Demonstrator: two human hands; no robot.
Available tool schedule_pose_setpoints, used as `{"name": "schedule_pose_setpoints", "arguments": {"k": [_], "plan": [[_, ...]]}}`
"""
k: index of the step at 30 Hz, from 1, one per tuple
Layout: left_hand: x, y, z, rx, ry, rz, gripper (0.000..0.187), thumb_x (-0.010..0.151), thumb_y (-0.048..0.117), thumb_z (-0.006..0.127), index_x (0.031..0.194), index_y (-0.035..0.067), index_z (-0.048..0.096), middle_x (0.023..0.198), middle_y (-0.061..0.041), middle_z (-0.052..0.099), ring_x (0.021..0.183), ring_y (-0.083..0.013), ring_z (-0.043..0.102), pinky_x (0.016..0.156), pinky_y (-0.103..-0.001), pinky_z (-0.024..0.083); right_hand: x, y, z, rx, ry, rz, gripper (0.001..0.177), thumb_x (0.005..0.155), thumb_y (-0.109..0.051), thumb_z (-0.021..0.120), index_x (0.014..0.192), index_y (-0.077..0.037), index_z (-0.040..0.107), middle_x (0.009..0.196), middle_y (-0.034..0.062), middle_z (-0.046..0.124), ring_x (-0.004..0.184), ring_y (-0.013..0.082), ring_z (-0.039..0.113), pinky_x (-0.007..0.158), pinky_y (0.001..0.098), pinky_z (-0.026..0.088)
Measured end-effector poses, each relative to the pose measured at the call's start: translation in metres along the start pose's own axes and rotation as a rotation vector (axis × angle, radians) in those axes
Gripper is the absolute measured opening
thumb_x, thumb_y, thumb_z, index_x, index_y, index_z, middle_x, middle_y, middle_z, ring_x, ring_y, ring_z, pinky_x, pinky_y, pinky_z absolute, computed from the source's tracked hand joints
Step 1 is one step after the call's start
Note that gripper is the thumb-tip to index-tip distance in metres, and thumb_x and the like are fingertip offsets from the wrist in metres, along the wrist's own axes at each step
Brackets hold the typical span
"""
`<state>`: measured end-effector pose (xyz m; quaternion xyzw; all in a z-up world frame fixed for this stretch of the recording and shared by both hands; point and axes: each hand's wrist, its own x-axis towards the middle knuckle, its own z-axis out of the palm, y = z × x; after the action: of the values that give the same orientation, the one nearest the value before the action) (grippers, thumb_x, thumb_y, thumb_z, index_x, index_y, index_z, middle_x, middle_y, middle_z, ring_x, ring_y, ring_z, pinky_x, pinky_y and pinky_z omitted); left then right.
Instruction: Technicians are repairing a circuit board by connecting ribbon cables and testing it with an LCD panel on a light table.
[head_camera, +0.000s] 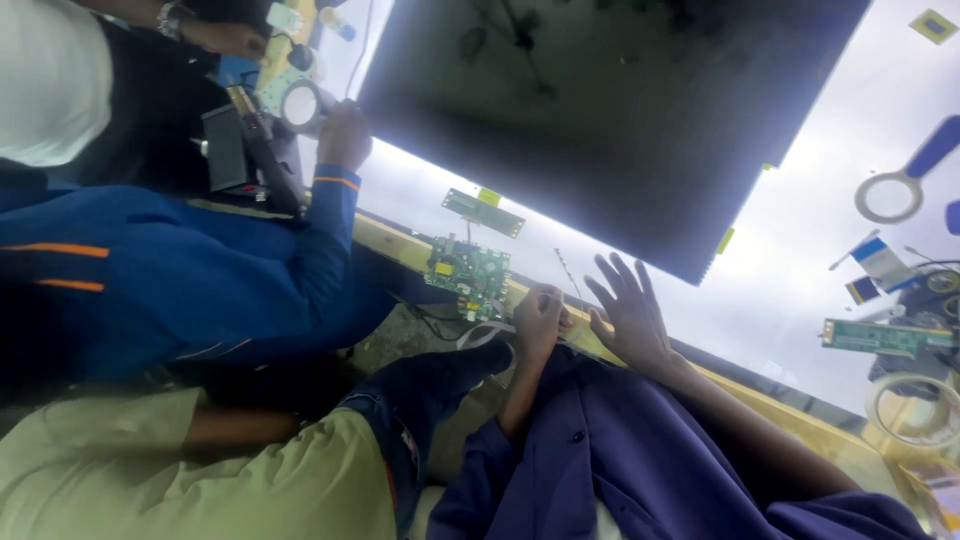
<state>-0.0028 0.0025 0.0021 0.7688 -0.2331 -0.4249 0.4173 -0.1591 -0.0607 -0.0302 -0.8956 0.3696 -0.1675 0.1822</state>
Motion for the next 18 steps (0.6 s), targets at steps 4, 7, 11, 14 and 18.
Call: {"name": "schedule_pose_setpoints", "arguments": {"k": [4, 7, 11, 14, 18], "plan": [[-0.007, 0.007, 0.000, -0.025, 0.047, 0.035, 0.016, 0.093, 0.017, 0.056, 0.092, 0.003, 0.063, 0.064, -0.012, 0.066, 0.054, -0.0163, 0.067, 0.047, -0.022, 0.059, -0.003, 0.000, 0.004, 0.021, 0.046, -0.039, 0.052, 0.082, -0.030, 0.062, 0.131, -0.017, 0.058, 0.155, 0.0085, 0.041, 0.147, 0.0300, 0.032, 0.121, 0.0544, 0.020], [-0.003, 0.000, 0.003, 0.018, 0.039, 0.068, 0.016, 0.093, 0.019, 0.057, 0.091, 0.004, 0.063, 0.064, -0.011, 0.066, 0.054, -0.0164, 0.067, 0.048, -0.025, 0.058, -0.004, 0.004, 0.007, 0.005, 0.077, -0.061, 0.052, 0.081, -0.031, 0.062, 0.132, -0.017, 0.058, 0.155, 0.0084, 0.042, 0.148, 0.0293, 0.032, 0.121, 0.0543, 0.020], [0.000, -0.011, 0.005, 0.076, 0.076, 0.126, 0.013, 0.091, 0.020, 0.058, 0.089, 0.008, 0.065, 0.059, -0.007, 0.065, 0.051, -0.0167, 0.066, 0.054, -0.027, 0.055, -0.006, 0.004, 0.014, 0.006, 0.131, -0.067, 0.054, 0.081, -0.031, 0.060, 0.134, -0.019, 0.056, 0.157, 0.0071, 0.041, 0.148, 0.0291, 0.033, 0.121, 0.0550, 0.022], [-0.007, -0.003, 0.005, 0.047, 0.065, 0.079, 0.014, 0.091, 0.019, 0.056, 0.087, 0.008, 0.064, 0.061, -0.005, 0.065, 0.050, -0.0154, 0.063, 0.051, -0.026, 0.054, -0.008, -0.001, 0.002, -0.024, 0.138, -0.087, 0.053, 0.082, -0.029, 0.058, 0.134, -0.018, 0.055, 0.156, 0.0084, 0.042, 0.148, 0.0299, 0.035, 0.121, 0.0562, 0.025], [0.002, -0.016, 0.008, 0.076, 0.092, 0.069, 0.015, 0.090, 0.023, 0.054, 0.088, 0.012, 0.064, 0.062, -0.002, 0.065, 0.048, -0.0132, 0.061, 0.050, -0.026, 0.052, -0.006, -0.001, 0.004, -0.076, 0.207, -0.127, 0.052, 0.083, -0.028, 0.056, 0.133, -0.016, 0.056, 0.156, 0.0094, 0.045, 0.148, 0.0296, 0.039, 0.122, 0.0562, 0.030]]}}
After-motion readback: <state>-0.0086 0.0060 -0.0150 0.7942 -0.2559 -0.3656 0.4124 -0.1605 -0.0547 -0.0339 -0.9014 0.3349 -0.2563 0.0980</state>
